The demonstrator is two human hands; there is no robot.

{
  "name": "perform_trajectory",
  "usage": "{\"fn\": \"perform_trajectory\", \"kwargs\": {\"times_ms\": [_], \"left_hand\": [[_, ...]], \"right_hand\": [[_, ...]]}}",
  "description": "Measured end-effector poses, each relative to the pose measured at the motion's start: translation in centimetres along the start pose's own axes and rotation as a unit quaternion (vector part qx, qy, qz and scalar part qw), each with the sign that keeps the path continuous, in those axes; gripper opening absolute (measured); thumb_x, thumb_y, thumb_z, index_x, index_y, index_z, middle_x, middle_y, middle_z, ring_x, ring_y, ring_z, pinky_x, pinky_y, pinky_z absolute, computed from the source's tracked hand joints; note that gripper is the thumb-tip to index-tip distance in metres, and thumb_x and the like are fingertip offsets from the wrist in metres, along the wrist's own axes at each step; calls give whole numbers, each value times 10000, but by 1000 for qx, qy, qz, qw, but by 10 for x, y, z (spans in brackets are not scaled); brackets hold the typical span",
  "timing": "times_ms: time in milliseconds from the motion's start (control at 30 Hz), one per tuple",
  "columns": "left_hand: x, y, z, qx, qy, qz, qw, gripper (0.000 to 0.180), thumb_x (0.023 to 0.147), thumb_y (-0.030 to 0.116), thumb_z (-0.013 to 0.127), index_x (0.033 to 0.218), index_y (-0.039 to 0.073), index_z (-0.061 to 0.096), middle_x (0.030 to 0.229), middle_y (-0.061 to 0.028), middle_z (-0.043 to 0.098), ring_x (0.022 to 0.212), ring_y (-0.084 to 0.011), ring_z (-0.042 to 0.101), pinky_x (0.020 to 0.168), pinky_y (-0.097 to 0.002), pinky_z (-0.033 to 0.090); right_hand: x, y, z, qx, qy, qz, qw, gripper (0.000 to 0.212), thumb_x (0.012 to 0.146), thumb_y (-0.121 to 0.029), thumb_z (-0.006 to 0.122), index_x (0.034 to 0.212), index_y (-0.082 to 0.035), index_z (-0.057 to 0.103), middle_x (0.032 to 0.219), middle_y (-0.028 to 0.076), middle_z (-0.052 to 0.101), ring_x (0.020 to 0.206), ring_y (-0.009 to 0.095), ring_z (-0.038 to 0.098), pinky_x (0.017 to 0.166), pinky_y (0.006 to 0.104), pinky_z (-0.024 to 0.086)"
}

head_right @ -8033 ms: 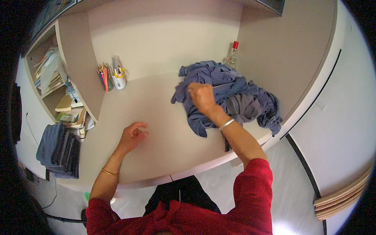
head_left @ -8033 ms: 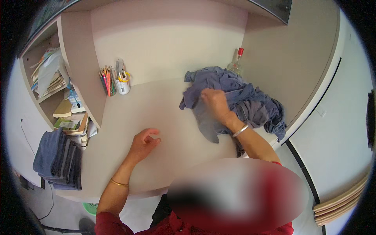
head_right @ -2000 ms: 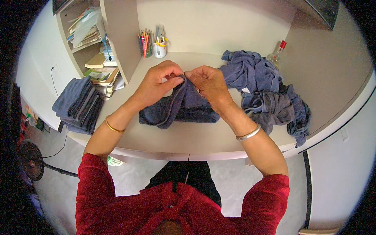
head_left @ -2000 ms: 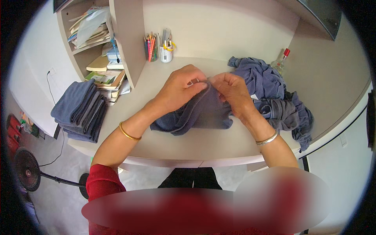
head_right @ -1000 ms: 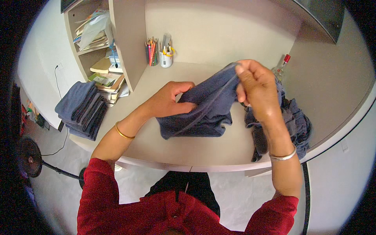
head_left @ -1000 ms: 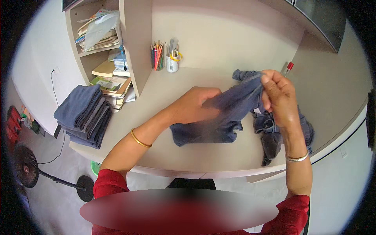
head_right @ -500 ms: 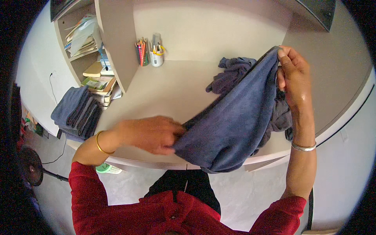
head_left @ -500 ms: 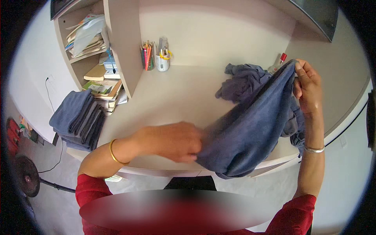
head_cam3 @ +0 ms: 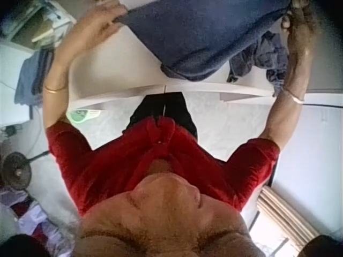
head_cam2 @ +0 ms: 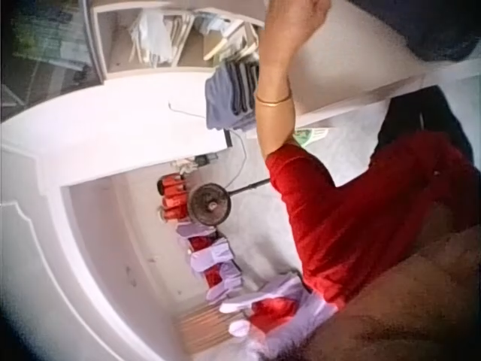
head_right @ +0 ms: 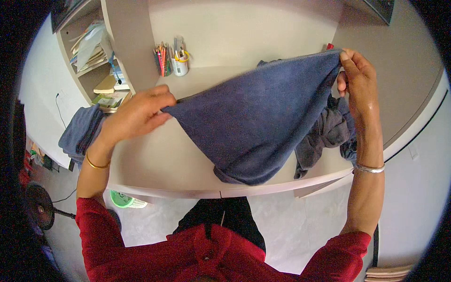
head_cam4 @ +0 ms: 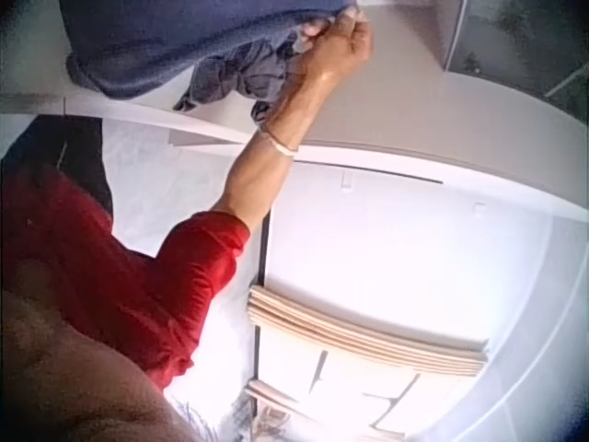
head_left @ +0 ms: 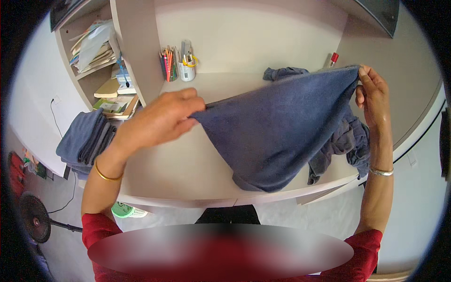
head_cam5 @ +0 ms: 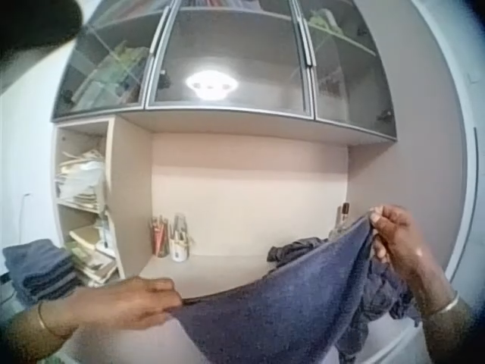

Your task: The recorder is folding several items of clothing on a desk.

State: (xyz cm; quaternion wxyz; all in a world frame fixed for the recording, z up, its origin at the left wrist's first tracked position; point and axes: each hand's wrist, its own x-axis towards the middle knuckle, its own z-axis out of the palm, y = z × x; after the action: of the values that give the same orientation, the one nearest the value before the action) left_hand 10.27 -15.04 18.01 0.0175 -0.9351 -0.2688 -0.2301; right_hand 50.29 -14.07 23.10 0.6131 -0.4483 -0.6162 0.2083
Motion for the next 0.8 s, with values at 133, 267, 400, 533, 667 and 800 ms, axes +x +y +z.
{"fn": "perform_trajectory", "kwargs": {"times_ms": [133,267,400,533,667,800], "left_hand": [[-7,-1,-39,-62,58,-164,983,178,790,92,661,903,4,556,833,-118,509,677,-272,518,593,-319,434],[-11,-27,-25,56,55,-22,997,168,816,122,657,881,-6,571,825,-73,537,715,-198,532,657,-303,430],[-21,-30,-61,73,179,-119,974,168,824,100,650,945,-5,597,849,-56,548,756,-157,539,686,-280,443],[-15,-27,-80,208,225,-58,950,183,828,85,657,986,8,608,898,-26,570,781,-99,538,667,-226,445],[-18,-38,-73,74,348,-88,930,246,812,53,660,1048,22,598,910,-43,577,754,-145,551,693,-260,464],[-29,-52,-79,187,166,-42,967,233,806,58,660,1029,9,612,910,-70,589,802,-158,565,742,-282,470]], "right_hand": [[3,2,-12,-42,40,-38,998,219,953,-251,507,978,-52,595,531,-48,459,419,42,417,374,182,319],[-8,6,19,-150,1,10,989,219,949,-253,515,982,-53,599,515,-36,463,414,49,414,384,190,315],[-10,12,8,-52,2,-5,999,230,950,-250,513,990,-39,594,508,-32,460,409,53,407,393,196,303],[0,4,15,31,-22,-32,999,220,953,-234,509,989,-32,588,554,-5,514,435,69,428,414,194,327],[-9,2,46,57,45,-60,996,224,956,-231,504,994,-24,581,607,31,572,464,87,475,450,198,382],[-8,12,40,-36,-80,18,996,250,948,-244,514,1017,-9,567,666,54,618,535,104,555,531,213,460]]}}
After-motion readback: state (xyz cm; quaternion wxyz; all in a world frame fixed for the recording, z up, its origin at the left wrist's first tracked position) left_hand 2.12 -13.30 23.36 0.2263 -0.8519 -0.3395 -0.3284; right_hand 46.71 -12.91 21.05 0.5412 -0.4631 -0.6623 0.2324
